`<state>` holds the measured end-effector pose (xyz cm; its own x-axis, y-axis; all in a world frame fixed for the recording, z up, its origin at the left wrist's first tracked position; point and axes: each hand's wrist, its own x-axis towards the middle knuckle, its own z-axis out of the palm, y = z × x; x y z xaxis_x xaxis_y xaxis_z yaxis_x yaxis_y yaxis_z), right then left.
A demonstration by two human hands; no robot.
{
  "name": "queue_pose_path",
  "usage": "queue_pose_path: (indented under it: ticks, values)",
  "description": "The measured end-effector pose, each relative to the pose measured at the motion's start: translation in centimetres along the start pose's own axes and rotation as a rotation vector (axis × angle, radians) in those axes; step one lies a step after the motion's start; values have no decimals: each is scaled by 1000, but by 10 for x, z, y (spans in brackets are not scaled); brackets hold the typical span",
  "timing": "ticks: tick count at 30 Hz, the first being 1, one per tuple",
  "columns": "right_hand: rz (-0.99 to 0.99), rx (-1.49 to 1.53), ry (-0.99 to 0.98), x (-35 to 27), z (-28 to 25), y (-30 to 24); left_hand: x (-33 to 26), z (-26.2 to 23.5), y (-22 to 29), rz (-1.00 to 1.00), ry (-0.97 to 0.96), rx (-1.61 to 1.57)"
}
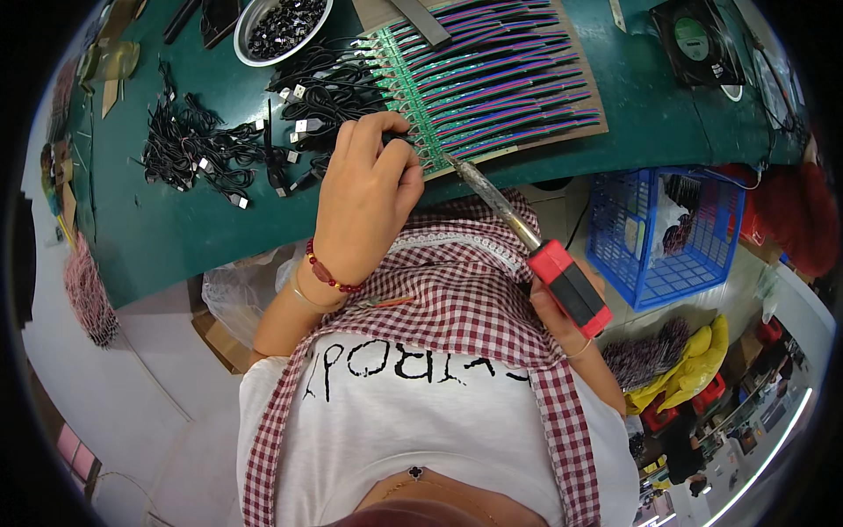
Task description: The person applies hot glue to electronic components and wires on a circuit board using a hot glue gun to secure them.
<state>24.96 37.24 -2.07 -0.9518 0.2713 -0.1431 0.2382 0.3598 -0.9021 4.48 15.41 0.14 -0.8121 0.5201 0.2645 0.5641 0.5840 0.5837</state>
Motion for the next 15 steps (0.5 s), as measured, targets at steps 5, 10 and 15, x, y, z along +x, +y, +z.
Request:
queue_pose_path:
  ticks: [5,10,15]
  values:
    - [-37,-14,-24,-3,-3,8,-1,1,1,6,-2,-2]
    - [-23,18,-20,-4,-1,19,-1,3,0,1,-14,24]
    - [-3,-6,-15,-4,-3,14,3,1,1,5,-30,29]
